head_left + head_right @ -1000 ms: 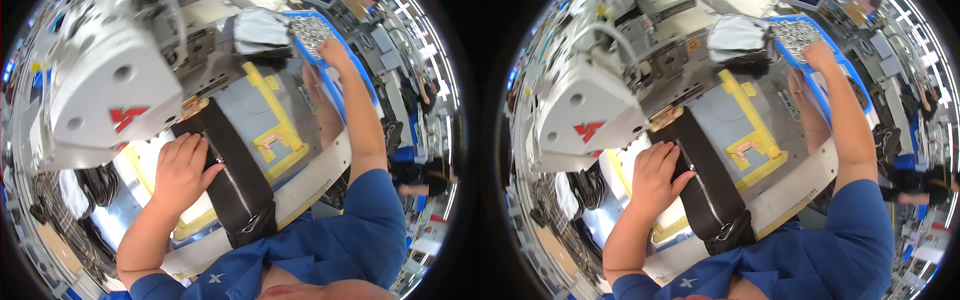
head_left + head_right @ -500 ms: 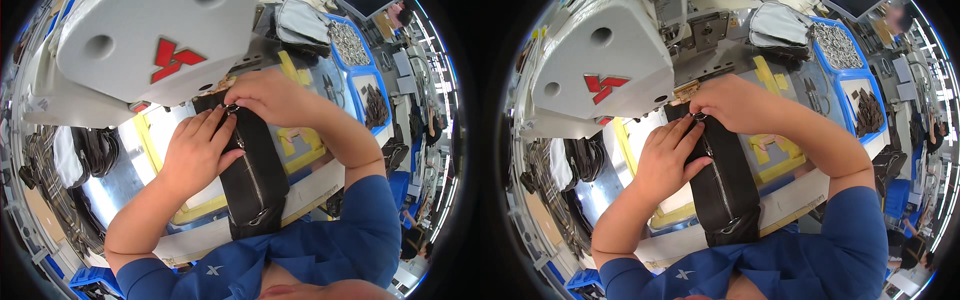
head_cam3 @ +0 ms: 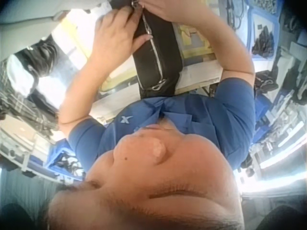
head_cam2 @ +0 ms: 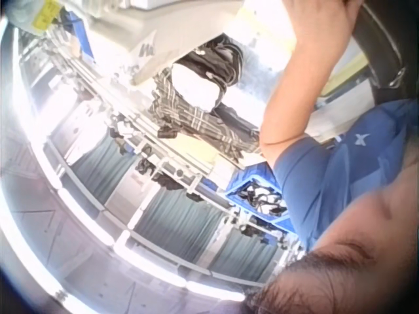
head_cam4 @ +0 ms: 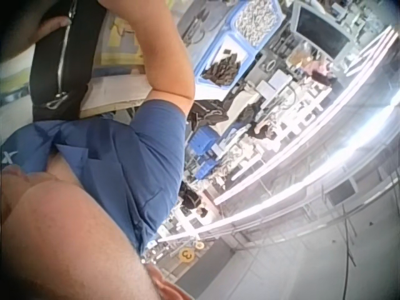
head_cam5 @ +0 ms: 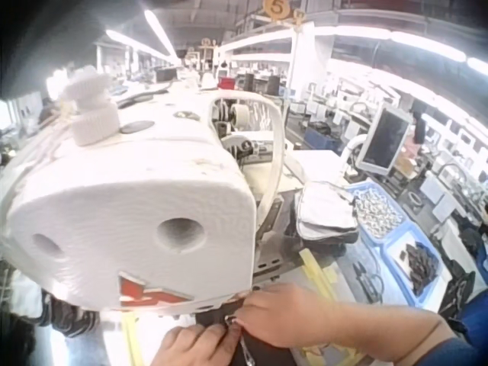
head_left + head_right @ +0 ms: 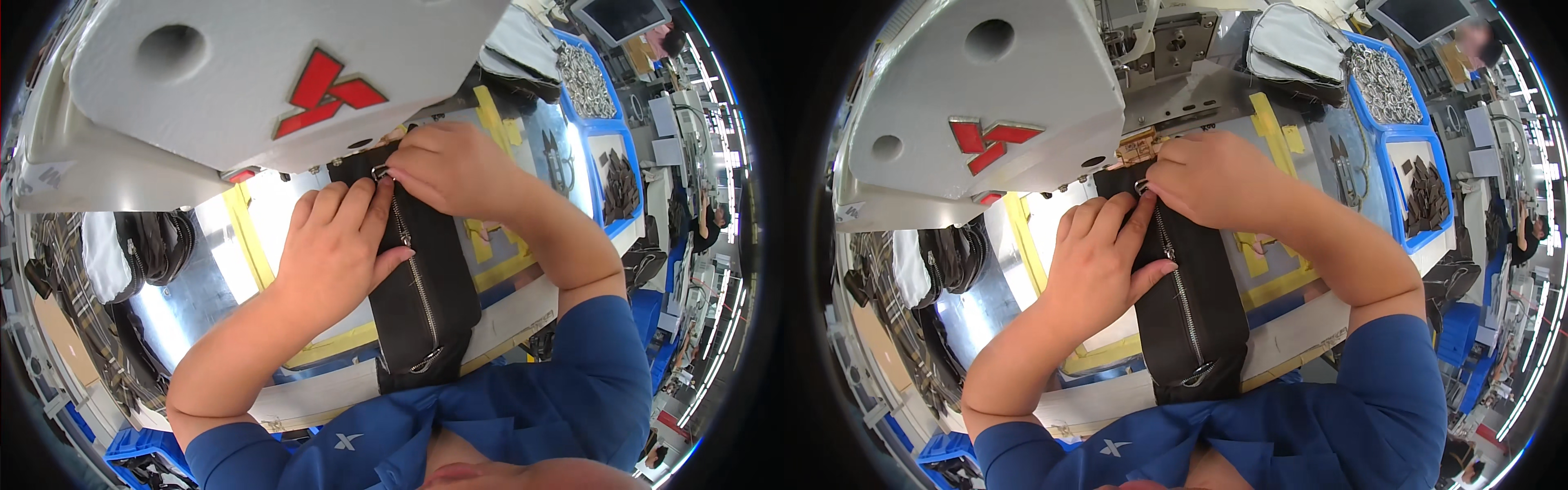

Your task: The person operates an industrial sewing machine to attach zippers to small fabric pouches. They guide the black pouches under the needle, sew along the zipper edges, and periodically flip the items to work on different sides. The person handles the pouches one at a time, ensuring the zipper is aligned before stitching.

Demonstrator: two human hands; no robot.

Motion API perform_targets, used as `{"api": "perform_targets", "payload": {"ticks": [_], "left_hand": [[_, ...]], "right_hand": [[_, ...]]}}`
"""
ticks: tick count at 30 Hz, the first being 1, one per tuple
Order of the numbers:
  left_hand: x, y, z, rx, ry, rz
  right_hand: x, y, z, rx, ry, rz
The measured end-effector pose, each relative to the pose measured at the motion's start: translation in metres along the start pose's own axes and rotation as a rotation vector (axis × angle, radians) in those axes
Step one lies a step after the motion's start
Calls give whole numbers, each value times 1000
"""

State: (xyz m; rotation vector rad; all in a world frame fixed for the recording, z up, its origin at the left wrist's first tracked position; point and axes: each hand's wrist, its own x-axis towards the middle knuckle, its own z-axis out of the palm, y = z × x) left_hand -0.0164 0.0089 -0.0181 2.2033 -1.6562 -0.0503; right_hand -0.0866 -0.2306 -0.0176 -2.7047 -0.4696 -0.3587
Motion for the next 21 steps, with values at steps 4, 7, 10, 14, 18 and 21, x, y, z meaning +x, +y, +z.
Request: {"api": "perform_targets", "payload": {"ticks": [4,7,10,14,18,21], "left_hand": [[2,-1,1,43,6,28],[4,-3,0,41,-1,15],[7,-5,-3,24,-29,-9],[8,-8,-5,46,-14,-3],[9,-11,-5,39,-11,-3],[9,-9,-4,31,-14,-19]], "right_hand": [[10,0,6,-58,48,38],[17,3,7,-37,59,52],[18,3,6,-28,-28,116],[12,3,6,-23,19,95],[-5,-6,5,-94,65,23],[-10,-5,7,-143,60,-5]]}}
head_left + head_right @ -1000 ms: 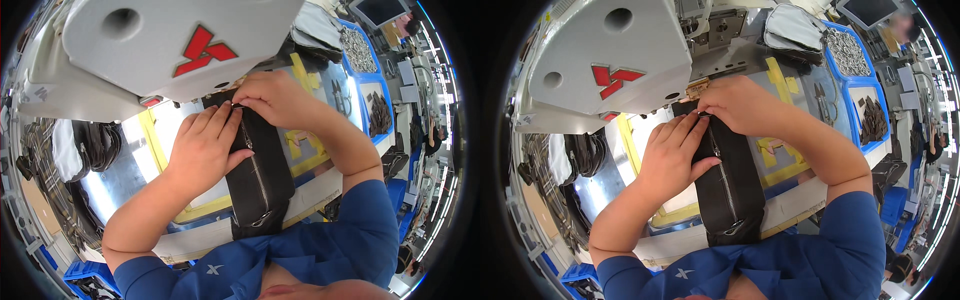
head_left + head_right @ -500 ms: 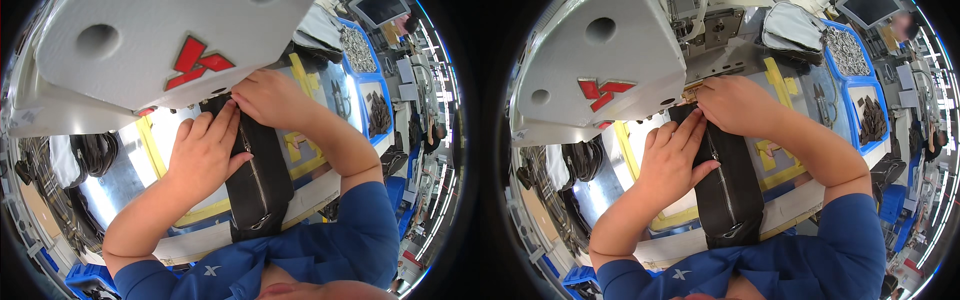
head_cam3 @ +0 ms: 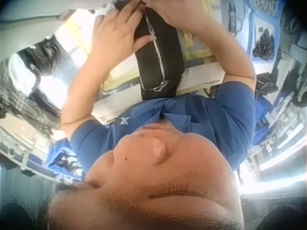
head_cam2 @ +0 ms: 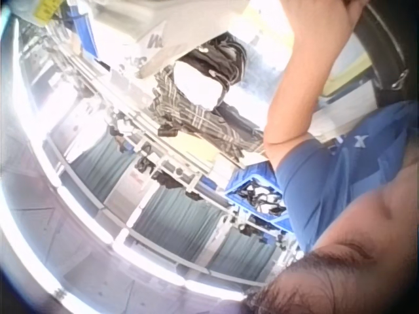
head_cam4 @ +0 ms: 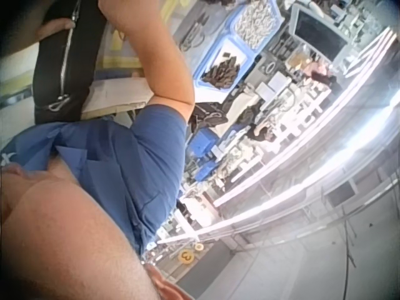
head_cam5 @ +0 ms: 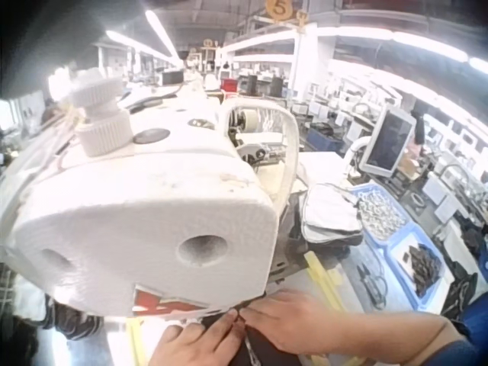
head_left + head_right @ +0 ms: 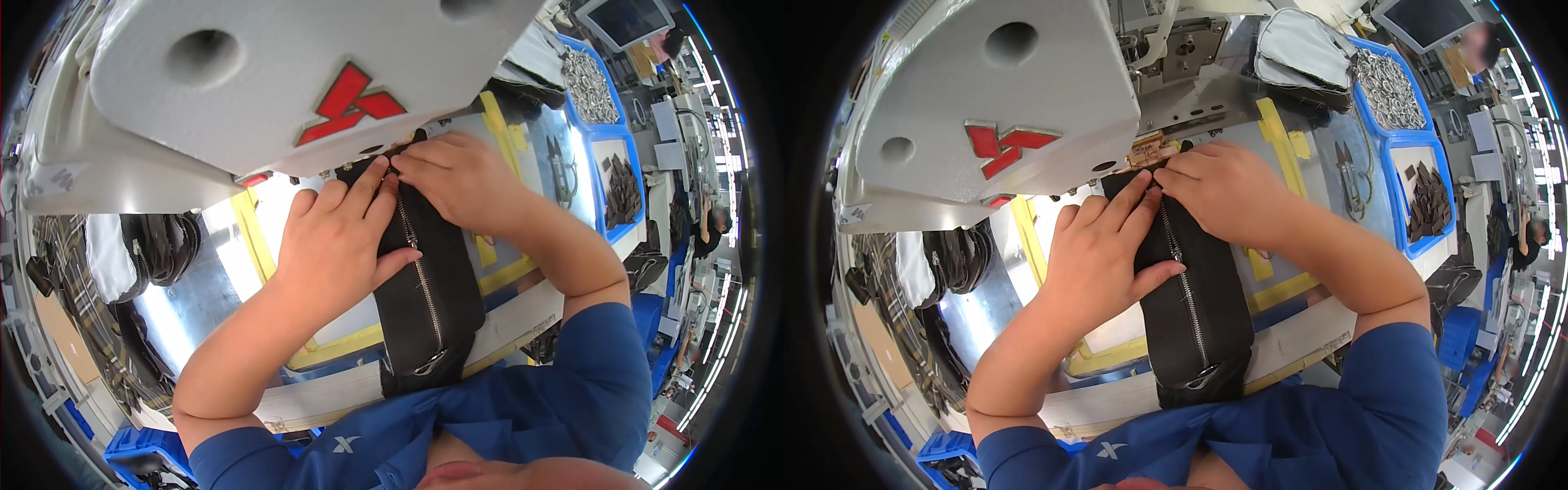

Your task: The person operates an industrial sewing machine to attach zippers to small fabric pouches. They guide the black pouches under the needle, sew along the zipper edges, and periodically flip the items to work on different sides. The person handles the pouches one at a time, ensuring the zipper is aligned before stitching.

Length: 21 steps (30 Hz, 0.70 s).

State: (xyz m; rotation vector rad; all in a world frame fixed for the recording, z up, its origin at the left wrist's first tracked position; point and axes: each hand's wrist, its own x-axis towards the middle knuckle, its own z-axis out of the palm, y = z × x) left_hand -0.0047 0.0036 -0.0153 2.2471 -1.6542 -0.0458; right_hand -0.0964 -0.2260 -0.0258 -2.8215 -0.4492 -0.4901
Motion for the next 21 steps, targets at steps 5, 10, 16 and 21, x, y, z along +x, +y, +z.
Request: {"api": "perform_targets", "payload": {"ticks": [5,10,16,21], "left_hand": [[0,-1,1,-25,14,-3],[2,-2,0,-64,-9,-24],[2,-4,0,-94,11,-26],[1,-4,3,-117,31,-31]], "right_hand": [[-1,0,2,-14,6,-7],[6,-1,-3,-19,-19,-4],[2,-3,5,-12,54,4],[4,-4,3,-26,29,9]]}}
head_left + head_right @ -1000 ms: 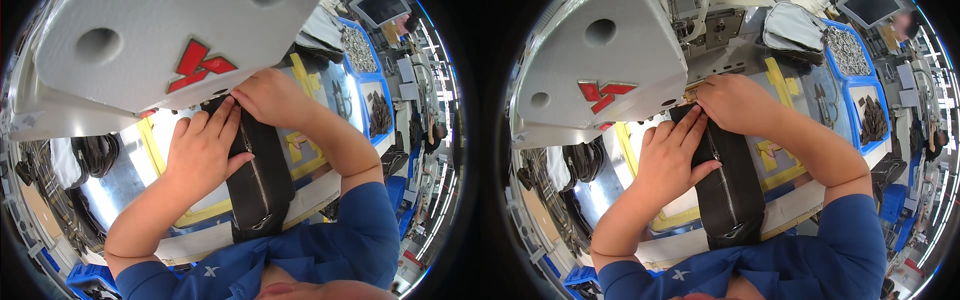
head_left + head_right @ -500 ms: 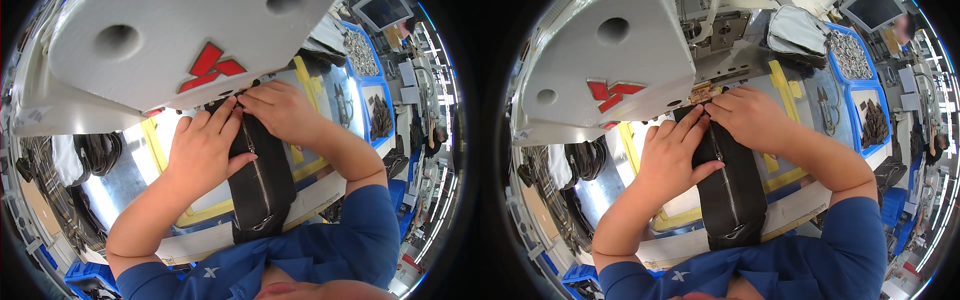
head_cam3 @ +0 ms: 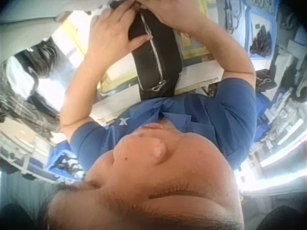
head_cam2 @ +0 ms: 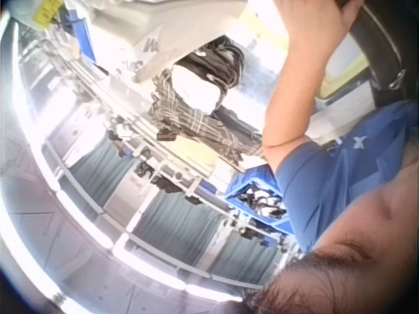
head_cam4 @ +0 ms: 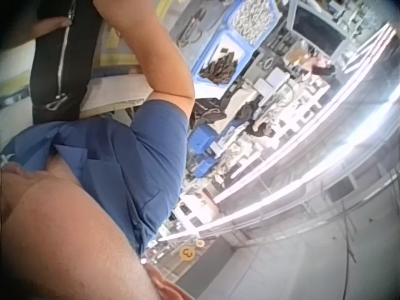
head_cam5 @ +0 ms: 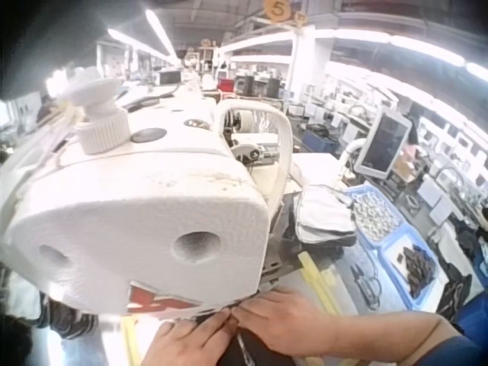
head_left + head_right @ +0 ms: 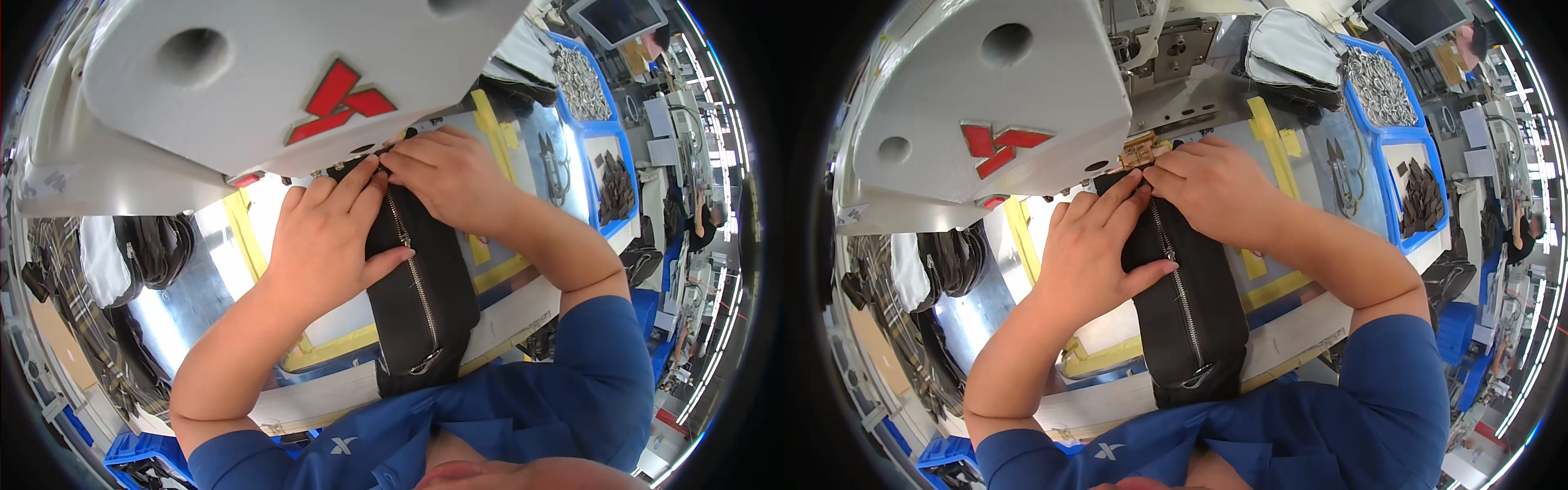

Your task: The person operates an industrial sewing machine to attach zippers to small fabric pouches. They guide the black pouches under the needle, sew along the zipper edges, and periodically flip the items to work on different sides. The person handles the pouches one at a time, ensuring the zipper is aligned before stitching.

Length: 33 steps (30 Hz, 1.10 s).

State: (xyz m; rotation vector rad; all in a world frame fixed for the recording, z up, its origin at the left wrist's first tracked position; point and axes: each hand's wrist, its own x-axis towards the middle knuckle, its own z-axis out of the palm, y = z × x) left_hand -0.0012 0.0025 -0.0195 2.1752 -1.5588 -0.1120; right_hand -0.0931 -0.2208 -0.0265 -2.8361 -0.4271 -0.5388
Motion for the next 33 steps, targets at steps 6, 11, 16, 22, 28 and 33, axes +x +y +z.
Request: {"api": "perform_targets", "payload": {"ticks": [6,11,16,22,28,33], "left_hand": [[-3,-1,3,-17,50,-11],[-1,-4,-2,-114,21,-47],[0,-9,-14,-93,7,-88],[-2,-16,-28,-90,-54,-171],[-2,-18,-32,-83,-89,-164],[-6,-22,-25,-37,-21,-107]], "right_hand": [[3,-1,-3,6,-13,9],[4,-2,-3,-1,-32,13],[17,-7,5,-35,-26,-14],[34,-17,14,-91,-59,4],[32,-22,15,-119,-75,26],[32,-22,15,-108,-57,18]]}}
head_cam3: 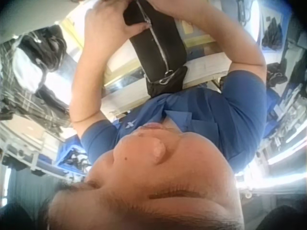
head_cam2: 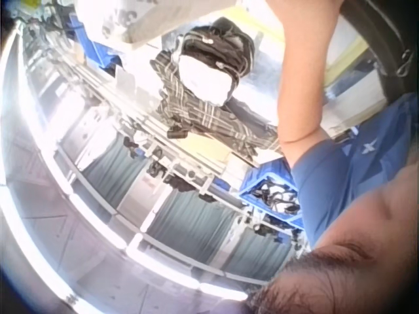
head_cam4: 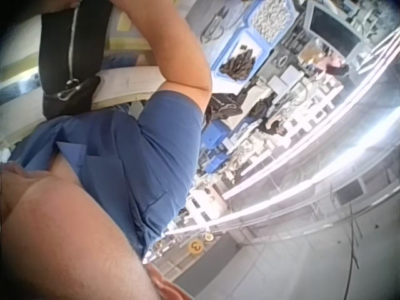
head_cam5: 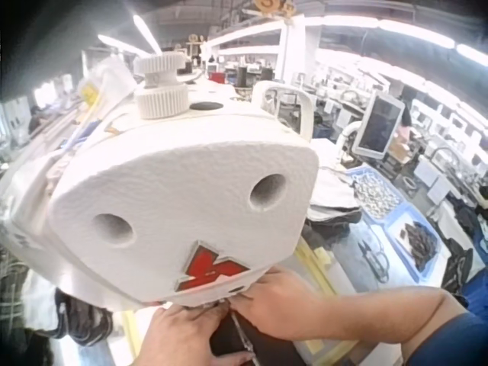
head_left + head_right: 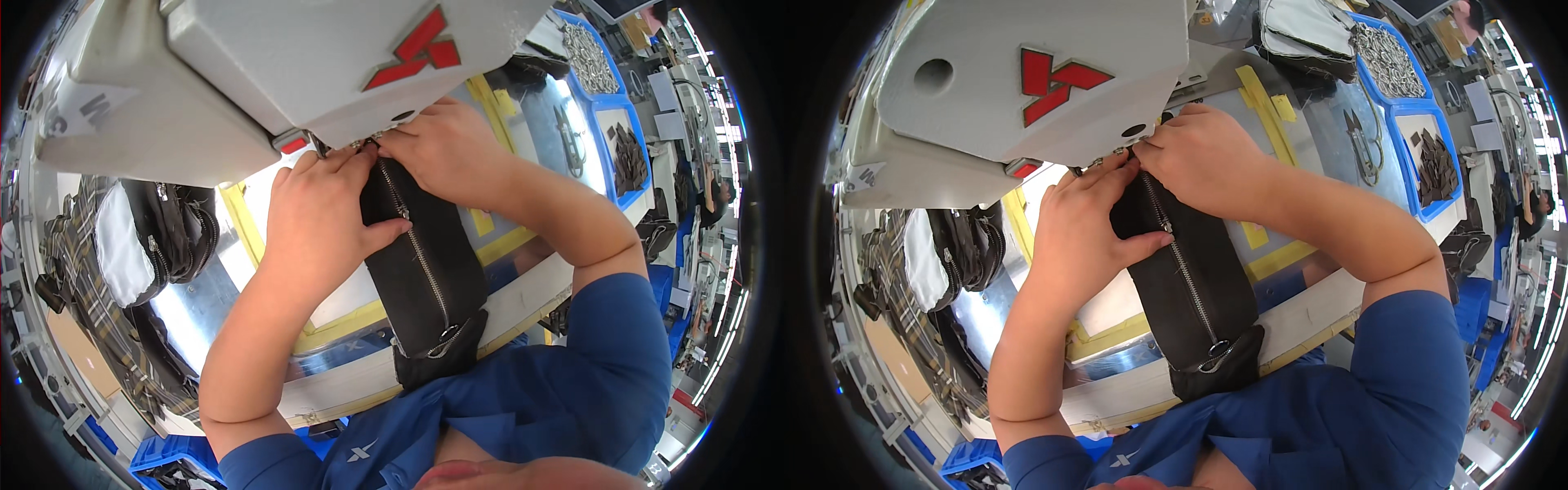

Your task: The person operates an industrial sewing machine to attach zippers to small fabric pouches. They guide the black pouches under the needle, sew along the zipper edges, and periodically flip the items to work on different sides. The person handles the pouches one at a time, ensuring the zipper is aligned before stitching.

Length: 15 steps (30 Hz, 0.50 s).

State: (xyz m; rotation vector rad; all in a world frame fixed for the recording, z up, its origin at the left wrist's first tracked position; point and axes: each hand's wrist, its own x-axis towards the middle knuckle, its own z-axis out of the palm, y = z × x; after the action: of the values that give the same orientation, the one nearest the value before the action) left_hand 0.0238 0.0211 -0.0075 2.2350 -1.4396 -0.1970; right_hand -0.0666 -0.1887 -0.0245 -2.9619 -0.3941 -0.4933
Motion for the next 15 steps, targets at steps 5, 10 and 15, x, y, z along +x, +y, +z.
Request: {"api": "perform_targets", "payload": {"ticks": [5,10,15], "left_hand": [[4,0,1,-111,-47,-18],[-1,6,-4,10,-60,-54],[-3,12,-5,101,-96,-62]], "right_hand": [[-2,3,-2,-6,-23,4],[3,0,-2,24,-20,-27],[0,-2,2,25,-15,-15]]}}
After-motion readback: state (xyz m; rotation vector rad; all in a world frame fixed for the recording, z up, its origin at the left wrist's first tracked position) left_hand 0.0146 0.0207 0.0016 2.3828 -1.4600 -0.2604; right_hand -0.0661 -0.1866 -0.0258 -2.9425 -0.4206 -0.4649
